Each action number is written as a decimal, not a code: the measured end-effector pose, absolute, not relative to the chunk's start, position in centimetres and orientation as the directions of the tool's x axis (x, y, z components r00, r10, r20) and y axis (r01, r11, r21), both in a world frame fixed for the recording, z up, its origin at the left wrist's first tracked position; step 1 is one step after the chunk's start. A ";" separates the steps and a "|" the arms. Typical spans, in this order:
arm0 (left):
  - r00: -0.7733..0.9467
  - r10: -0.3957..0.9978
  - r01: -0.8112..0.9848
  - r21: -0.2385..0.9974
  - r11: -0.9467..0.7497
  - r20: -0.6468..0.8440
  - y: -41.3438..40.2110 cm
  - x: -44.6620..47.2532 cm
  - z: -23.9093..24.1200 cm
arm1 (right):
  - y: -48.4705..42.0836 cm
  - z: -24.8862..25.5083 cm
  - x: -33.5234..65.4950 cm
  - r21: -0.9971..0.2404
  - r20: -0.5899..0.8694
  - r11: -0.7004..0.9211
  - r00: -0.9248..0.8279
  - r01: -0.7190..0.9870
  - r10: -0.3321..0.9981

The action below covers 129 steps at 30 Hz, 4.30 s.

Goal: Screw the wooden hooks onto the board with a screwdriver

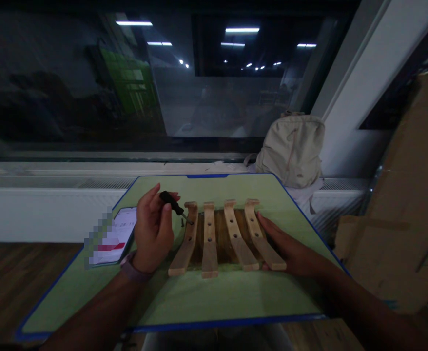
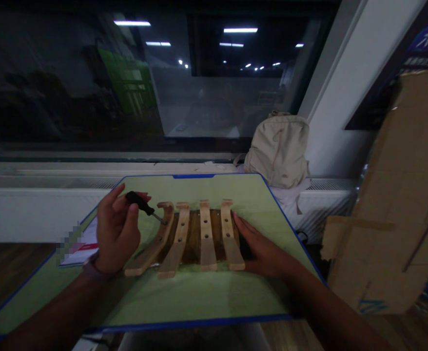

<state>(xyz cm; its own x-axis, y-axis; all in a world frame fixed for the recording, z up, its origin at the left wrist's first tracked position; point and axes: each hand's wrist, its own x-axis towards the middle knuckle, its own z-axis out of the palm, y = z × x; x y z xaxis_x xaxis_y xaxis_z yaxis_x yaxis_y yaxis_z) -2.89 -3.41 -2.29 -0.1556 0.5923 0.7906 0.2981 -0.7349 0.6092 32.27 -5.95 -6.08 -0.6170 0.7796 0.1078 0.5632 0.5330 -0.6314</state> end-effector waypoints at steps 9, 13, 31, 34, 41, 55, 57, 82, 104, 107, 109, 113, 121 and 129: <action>-0.187 0.519 0.472 0.540 -0.697 0.834 -3.3 -3.7 -2.1 | -5.5 -6.9 32.6 -0.617 0.135 0.575 -0.648 0.536 0.749; -0.196 0.566 0.359 0.595 -0.719 0.801 -3.5 -3.1 -2.3 | -5.5 -6.9 32.6 -0.621 0.138 0.578 -0.651 0.530 0.746; -0.163 0.592 0.335 0.609 -0.719 0.789 -3.6 -3.3 -2.2 | -5.7 -6.7 32.5 -0.636 0.092 0.528 -0.624 0.563 0.776; -0.145 0.517 0.420 0.525 -0.740 0.844 -3.4 -3.7 -2.1 | -5.7 -6.8 32.5 -0.644 0.086 0.513 -0.613 0.567 0.785; -0.241 0.557 0.381 0.605 -0.699 0.795 -3.2 -3.2 -2.2 | -5.7 -6.5 32.4 -0.641 0.072 0.504 -0.608 0.579 0.791; -0.239 0.556 0.402 0.602 -0.690 0.796 -3.2 -3.4 -2.4 | -5.8 -6.2 32.2 -0.636 0.076 0.510 -0.610 0.580 0.789; -0.223 0.590 0.321 0.630 -0.707 0.776 -3.2 -3.1 -2.4 | -5.8 -6.3 32.2 -0.638 0.072 0.507 -0.611 0.579 0.789; -0.154 0.559 0.498 0.552 -0.668 0.815 -3.4 -3.7 -1.9 | -5.9 -6.2 32.3 -0.656 0.054 0.484 -0.604 0.579 0.795; -0.201 0.612 0.467 0.624 -0.627 0.765 -3.1 -4.0 -3.0 | -5.8 -5.9 32.1 -0.661 0.058 0.493 -0.616 0.566 0.786; -0.197 0.637 0.373 0.658 -0.654 0.745 -3.1 -3.8 -3.0 | -5.8 -5.8 32.0 -0.661 0.057 0.490 -0.612 0.569 0.788; -0.170 0.598 0.408 0.609 -0.681 0.783 -3.1 -3.8 -2.7 | -5.8 -5.9 32.0 -0.657 0.055 0.488 -0.609 0.575 0.792; -0.167 0.524 0.514 0.527 -0.677 0.835 -2.8 -4.0 -2.3 | -5.8 -6.3 32.2 -0.657 0.061 0.489 -0.606 0.574 0.794; -0.241 0.637 0.323 0.679 -0.659 0.732 -2.8 -3.2 -2.9 | -5.9 -5.9 32.0 -0.659 0.053 0.477 -0.597 0.582 0.800; -0.168 0.574 0.468 0.578 -0.669 0.801 -3.0 -3.8 -2.1 | -6.0 -5.6 31.9 -0.666 0.046 0.468 -0.594 0.581 0.803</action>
